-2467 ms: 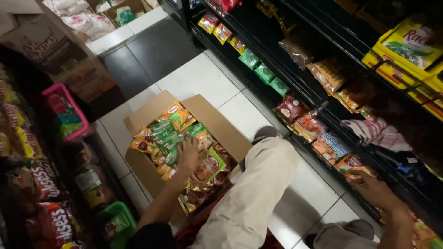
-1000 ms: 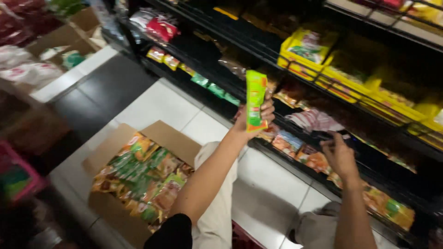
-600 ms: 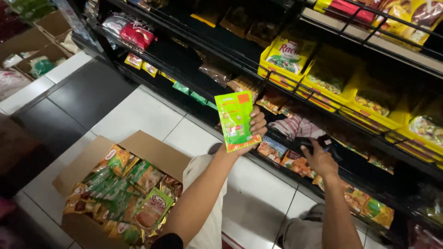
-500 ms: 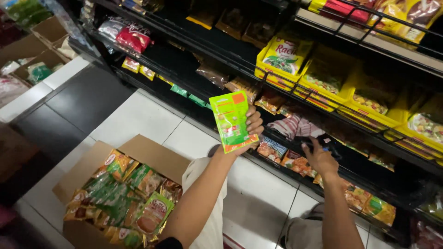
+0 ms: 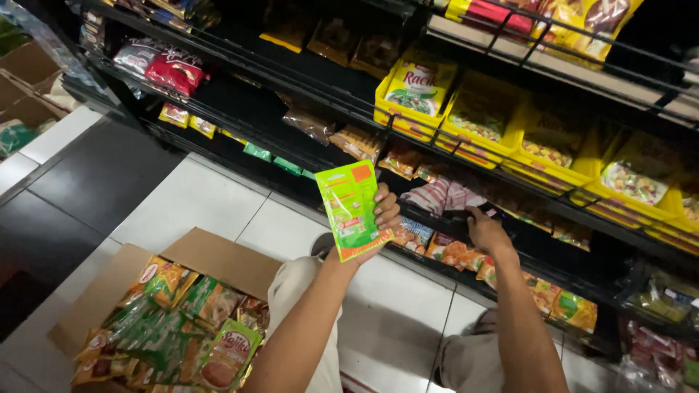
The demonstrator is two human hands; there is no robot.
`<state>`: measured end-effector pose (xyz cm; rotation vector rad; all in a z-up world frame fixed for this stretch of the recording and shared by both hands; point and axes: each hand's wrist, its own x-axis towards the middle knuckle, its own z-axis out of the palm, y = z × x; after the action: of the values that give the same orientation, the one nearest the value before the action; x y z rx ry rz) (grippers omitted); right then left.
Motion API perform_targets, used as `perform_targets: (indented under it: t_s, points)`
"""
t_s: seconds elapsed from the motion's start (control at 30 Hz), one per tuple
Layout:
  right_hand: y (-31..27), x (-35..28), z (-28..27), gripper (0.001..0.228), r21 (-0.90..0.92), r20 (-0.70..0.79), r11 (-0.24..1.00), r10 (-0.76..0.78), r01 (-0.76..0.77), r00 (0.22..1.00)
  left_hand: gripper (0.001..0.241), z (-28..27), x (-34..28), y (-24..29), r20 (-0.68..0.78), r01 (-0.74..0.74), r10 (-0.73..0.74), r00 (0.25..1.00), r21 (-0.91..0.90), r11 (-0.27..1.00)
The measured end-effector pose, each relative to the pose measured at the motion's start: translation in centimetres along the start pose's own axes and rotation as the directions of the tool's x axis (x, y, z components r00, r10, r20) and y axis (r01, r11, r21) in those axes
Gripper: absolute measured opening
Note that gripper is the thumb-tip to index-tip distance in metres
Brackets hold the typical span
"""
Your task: Scan and place seasoning packets onto retail shelves from a cardboard box.
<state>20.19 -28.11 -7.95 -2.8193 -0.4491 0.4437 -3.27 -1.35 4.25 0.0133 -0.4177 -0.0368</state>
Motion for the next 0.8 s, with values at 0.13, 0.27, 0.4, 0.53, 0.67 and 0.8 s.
perform_targets:
  t_s: [0.13, 0.27, 0.4, 0.53, 0.67, 0.8]
  points:
    - [-2.4, -0.5, -3.9, 0.046, -0.318, -0.059, 0.943, -0.117, 0.092, 0.991, 0.032, 0.7, 1.1, -0.3, 0.025, -0.021, 0.021, 0.999, -0.01, 1.0]
    - [-5.2, -0.9, -7.0, 0.057, -0.527, 0.016, 0.849, -0.017, 0.023, 1.0, 0.027, -1.2, 3.2, 0.6, 0.024, -0.02, 0.021, 1.0, -0.011, 1.0]
    - [-2.1, 0.3, -4.7, 0.061, -0.514, 0.01, 0.851, -0.116, 0.105, 0.993, 0.025, -1.9, 3.9, 1.1, 0.016, -0.011, 0.011, 1.0, -0.018, 1.0]
    - [-0.8, -1.2, -4.6, 0.062, -0.437, -0.037, 0.898, -0.08, 0.056, 0.996, 0.025, -1.0, 4.2, 1.6, -0.008, -0.012, 0.012, 1.0, -0.017, 1.0]
    - [1.4, -3.9, -4.8, 0.056, -0.173, -0.278, 0.984, -0.1, 0.052, 0.955, 0.023, -0.7, 3.9, 2.4, 0.024, -0.025, 0.025, 0.999, -0.012, 1.0]
    - [0.6, -9.4, -6.9, 0.049, 0.489, -0.392, 0.837, -0.038, 0.244, 0.919, 0.021, -1.0, 3.3, 2.8, 0.05, -0.029, 0.032, 0.998, -0.059, 0.998]
